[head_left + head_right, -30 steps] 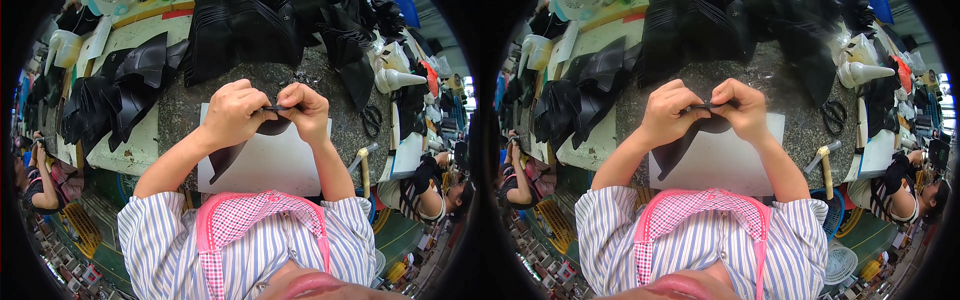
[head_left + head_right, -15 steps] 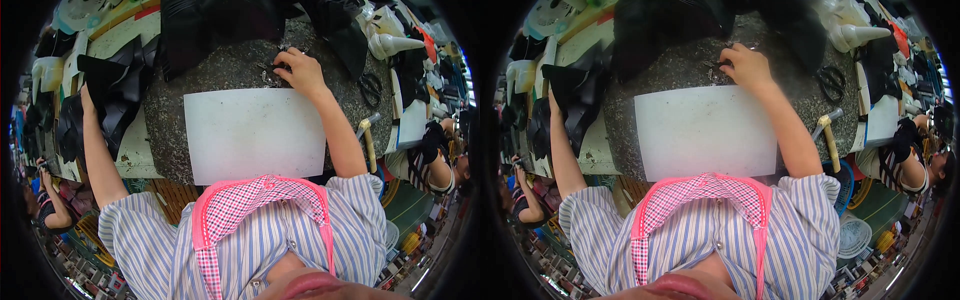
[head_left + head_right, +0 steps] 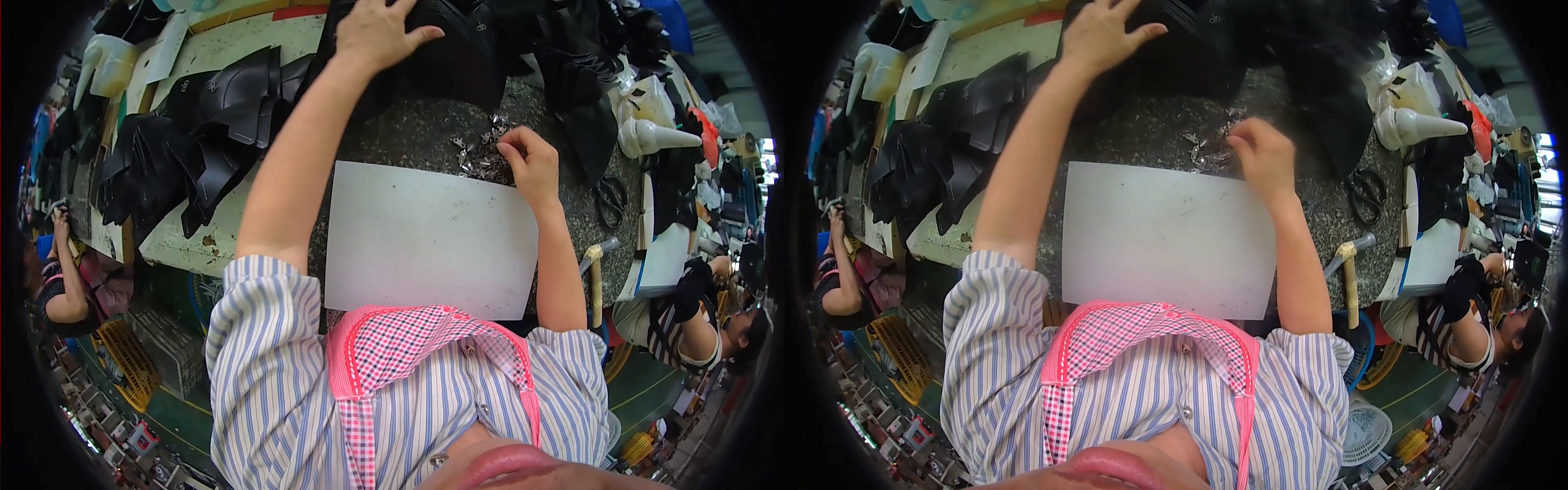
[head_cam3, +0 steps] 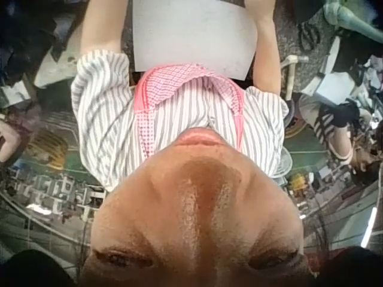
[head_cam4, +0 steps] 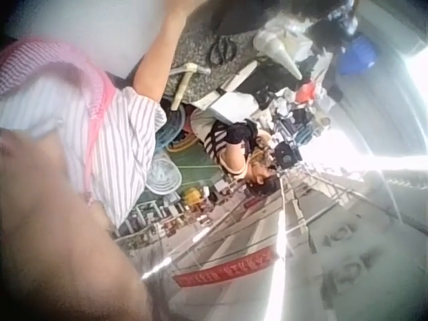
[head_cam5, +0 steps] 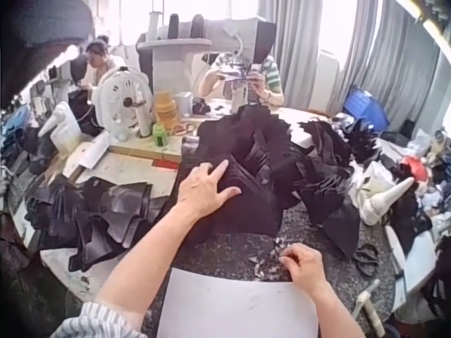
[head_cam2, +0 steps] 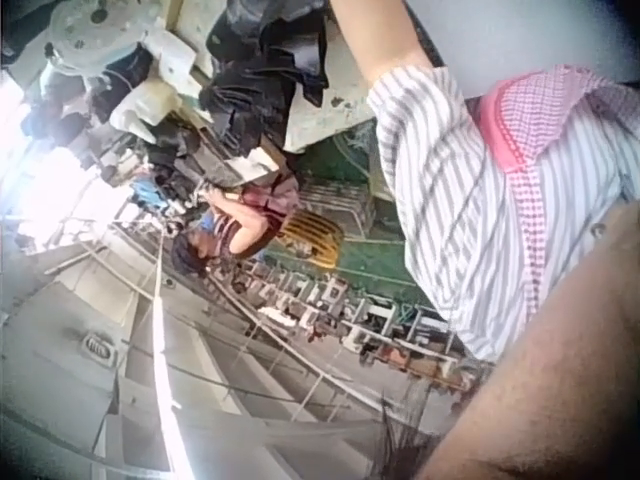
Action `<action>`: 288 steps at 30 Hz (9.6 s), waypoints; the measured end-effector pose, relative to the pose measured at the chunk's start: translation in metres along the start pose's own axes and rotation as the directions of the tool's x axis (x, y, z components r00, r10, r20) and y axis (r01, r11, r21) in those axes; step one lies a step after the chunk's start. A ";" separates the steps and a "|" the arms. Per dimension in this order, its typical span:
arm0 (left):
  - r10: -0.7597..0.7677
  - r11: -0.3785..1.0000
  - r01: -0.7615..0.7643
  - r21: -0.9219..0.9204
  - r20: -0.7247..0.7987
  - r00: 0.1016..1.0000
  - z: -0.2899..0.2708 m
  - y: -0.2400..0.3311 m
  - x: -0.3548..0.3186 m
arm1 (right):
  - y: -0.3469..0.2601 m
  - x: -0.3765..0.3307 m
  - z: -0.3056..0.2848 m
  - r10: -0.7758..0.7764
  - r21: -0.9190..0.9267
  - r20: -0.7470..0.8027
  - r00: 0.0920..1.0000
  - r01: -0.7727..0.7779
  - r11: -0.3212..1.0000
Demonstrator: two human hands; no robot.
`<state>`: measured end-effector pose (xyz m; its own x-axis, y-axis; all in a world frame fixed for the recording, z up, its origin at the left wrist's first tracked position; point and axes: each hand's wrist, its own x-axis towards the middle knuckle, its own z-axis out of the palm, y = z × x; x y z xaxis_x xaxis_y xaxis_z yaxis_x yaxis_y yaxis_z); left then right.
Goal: Attaching metal eyelets to leather shoe components using a manual setting tool.
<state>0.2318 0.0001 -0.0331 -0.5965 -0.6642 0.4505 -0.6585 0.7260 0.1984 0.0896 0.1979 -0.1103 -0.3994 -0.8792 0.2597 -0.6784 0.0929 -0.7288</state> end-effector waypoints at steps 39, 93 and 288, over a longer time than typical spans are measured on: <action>0.217 0.615 -0.222 -0.757 -0.108 0.970 -0.041 0.046 -0.128 | -0.069 -0.037 -0.007 0.027 0.831 0.094 0.995 -0.093 0.548; 0.259 0.686 -0.388 -0.616 -0.292 0.921 -0.002 0.047 -0.136 | -0.068 -0.053 0.037 0.323 0.995 0.090 0.942 -0.098 0.010; 0.159 0.629 -0.157 -0.762 -0.072 0.985 -0.025 0.040 -0.144 | -0.077 -0.045 0.007 0.024 0.593 0.058 0.998 -0.054 0.803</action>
<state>0.3024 0.1290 -0.0684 -0.6589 -0.5259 0.5378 0.0292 0.6965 0.7169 0.1647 0.2272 -0.0702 -0.3795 -0.9023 0.2048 -0.1574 -0.1551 -0.9753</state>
